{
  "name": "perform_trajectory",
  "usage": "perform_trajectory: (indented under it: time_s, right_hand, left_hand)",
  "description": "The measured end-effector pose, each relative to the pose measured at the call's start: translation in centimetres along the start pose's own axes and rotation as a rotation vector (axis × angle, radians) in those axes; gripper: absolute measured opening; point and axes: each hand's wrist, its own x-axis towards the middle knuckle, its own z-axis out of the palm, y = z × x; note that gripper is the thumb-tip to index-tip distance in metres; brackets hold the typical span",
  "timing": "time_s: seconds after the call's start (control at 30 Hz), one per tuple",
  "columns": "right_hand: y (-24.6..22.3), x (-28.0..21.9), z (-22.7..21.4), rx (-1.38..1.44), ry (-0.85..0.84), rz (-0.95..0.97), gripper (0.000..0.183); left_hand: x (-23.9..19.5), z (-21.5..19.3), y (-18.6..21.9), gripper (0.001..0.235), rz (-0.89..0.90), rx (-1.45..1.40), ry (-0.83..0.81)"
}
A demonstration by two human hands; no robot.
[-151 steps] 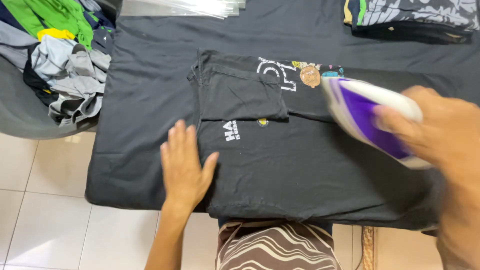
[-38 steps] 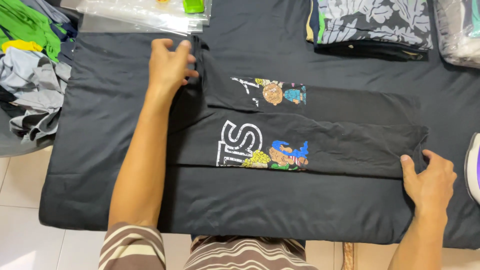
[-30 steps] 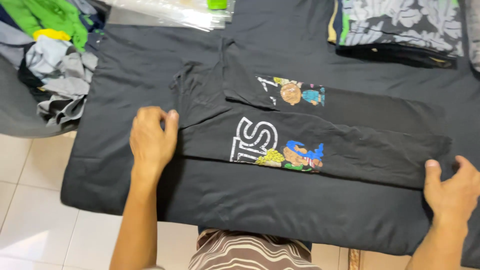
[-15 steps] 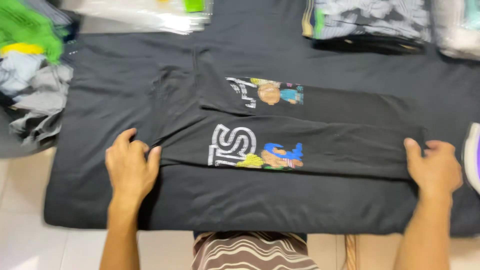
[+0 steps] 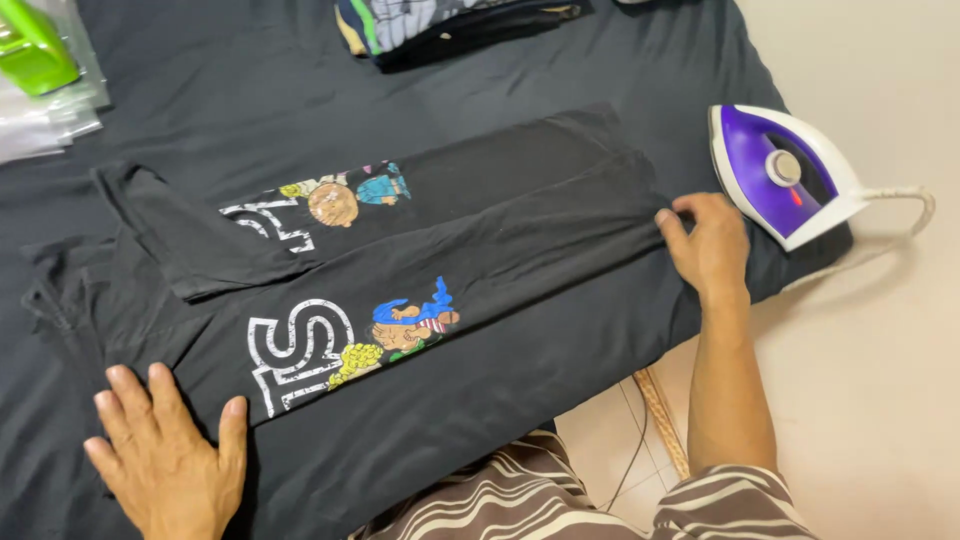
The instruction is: Ironing and folding a black t-shirt with a graphic print.
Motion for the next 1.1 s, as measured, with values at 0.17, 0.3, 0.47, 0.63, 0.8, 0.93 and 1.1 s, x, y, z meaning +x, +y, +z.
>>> perform_trajectory:
  time_s: [0.17,0.3,0.47,0.63,0.8,0.93,1.1]
  right_hand:
    - [-2.2,-1.1,-1.3,0.112,0.199,0.192,0.038]
    - [-2.3,-2.6,-1.4,0.230,-0.033,0.399,0.040]
    - [2.7,-2.9,2.3,0.558,-0.083,0.496,0.026]
    - [4.7,-0.4,0.5,1.592,-0.273,0.544,0.015]
    - [4.0,0.8,-0.8,0.442,-0.188,0.375,0.015]
    - [0.1,0.2,-2.6,-0.031,0.216,0.182,0.022]
    - [-2.2,0.6,-2.0,0.093,0.050,-0.135,0.030]
  left_hand:
    - [-0.3,1.0,-0.8,0.090,-0.003,0.023,0.009]
    - [-0.4,1.5,-1.5,0.091,0.002,0.048,0.020]
    - [-0.6,2.0,-1.9,0.088,0.031,0.060,0.055]
    - [-0.5,2.4,-2.4,0.087,0.033,0.067,0.071]
    - [-0.7,3.6,-3.7,0.088,0.044,0.072,0.099]
    - [-0.9,4.1,-3.8,0.087,0.043,0.061,0.140]
    - [0.3,3.0,-2.7,0.094,0.013,0.069,0.048]
